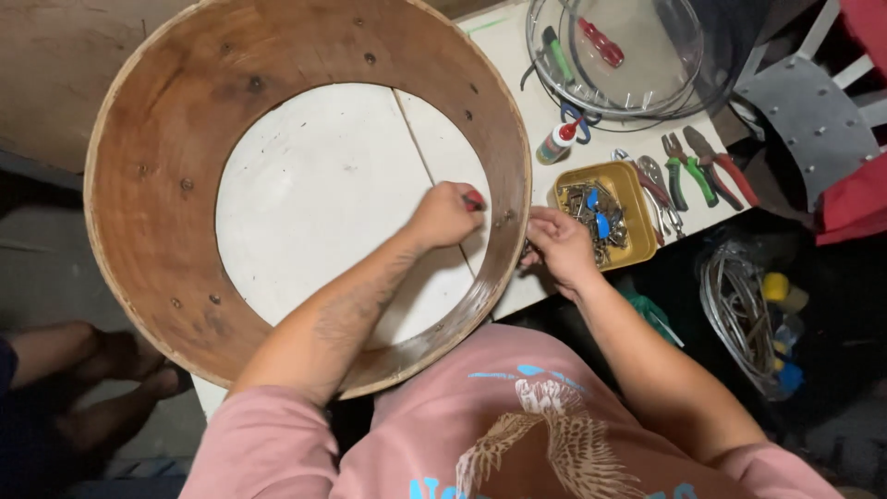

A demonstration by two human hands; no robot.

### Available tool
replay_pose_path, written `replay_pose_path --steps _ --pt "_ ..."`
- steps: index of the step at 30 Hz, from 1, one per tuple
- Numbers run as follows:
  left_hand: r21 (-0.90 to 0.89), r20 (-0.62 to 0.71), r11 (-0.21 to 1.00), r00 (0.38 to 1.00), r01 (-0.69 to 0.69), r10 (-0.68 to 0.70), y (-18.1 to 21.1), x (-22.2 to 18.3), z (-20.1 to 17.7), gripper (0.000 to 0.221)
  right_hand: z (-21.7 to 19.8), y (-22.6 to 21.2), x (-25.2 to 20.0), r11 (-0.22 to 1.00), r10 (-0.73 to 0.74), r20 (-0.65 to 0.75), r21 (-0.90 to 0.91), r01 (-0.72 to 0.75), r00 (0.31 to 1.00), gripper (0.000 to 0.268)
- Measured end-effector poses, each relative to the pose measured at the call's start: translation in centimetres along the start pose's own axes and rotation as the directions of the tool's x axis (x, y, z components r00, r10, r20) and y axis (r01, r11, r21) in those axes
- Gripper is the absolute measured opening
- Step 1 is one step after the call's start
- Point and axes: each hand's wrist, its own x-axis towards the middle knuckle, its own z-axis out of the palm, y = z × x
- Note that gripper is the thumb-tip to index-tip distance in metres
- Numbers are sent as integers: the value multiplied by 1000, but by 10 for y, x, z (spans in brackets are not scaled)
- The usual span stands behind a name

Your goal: Repairing a drum by adjusting internal hardware with a screwdriver and handling drum heads

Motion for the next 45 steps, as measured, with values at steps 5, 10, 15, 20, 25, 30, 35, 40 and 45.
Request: replay_pose_path --steps 5,10,15,20,25,30,35,40,45 --pt "-58 32 998 999 14 -13 16 1 25 24 -16 24 13 999 10 -52 -32 -11 999 34" --pt "-261 53 961 995 93 -82 3 9 37 9 -16 18 11 999 22 -45 -35 -23 999 30" --pt "-601 221 722 939 343 -263 43 -17 18 10 -16 18 7 999 37 -32 -37 -38 999 32" --pt "-589 36 791 983 165 -179 16 -1 36 10 -21 27 9 999 47 -22 11 -46 999 32" --pt "-484 7 869 993 103 -114 -6 11 51 28 -12 18 3 999 38 -29 25 -37 999 32" --pt "-535 38 837 993 117 -114 30 -8 31 15 -11 14 3 998 42 -28 45 -40 999 33" --pt "-568 80 807 987 160 -140 41 -15 24 25 -13 22 4 998 39 -39 44 -38 998 33" --pt "-425 -1 905 999 35 -39 13 -4 39 25 -13 23 7 997 38 -35 74 -35 999 34" --pt "-319 -35 946 996 64 -79 26 -4 36 28 -10 16 3 999 11 -37 34 -10 999 33"
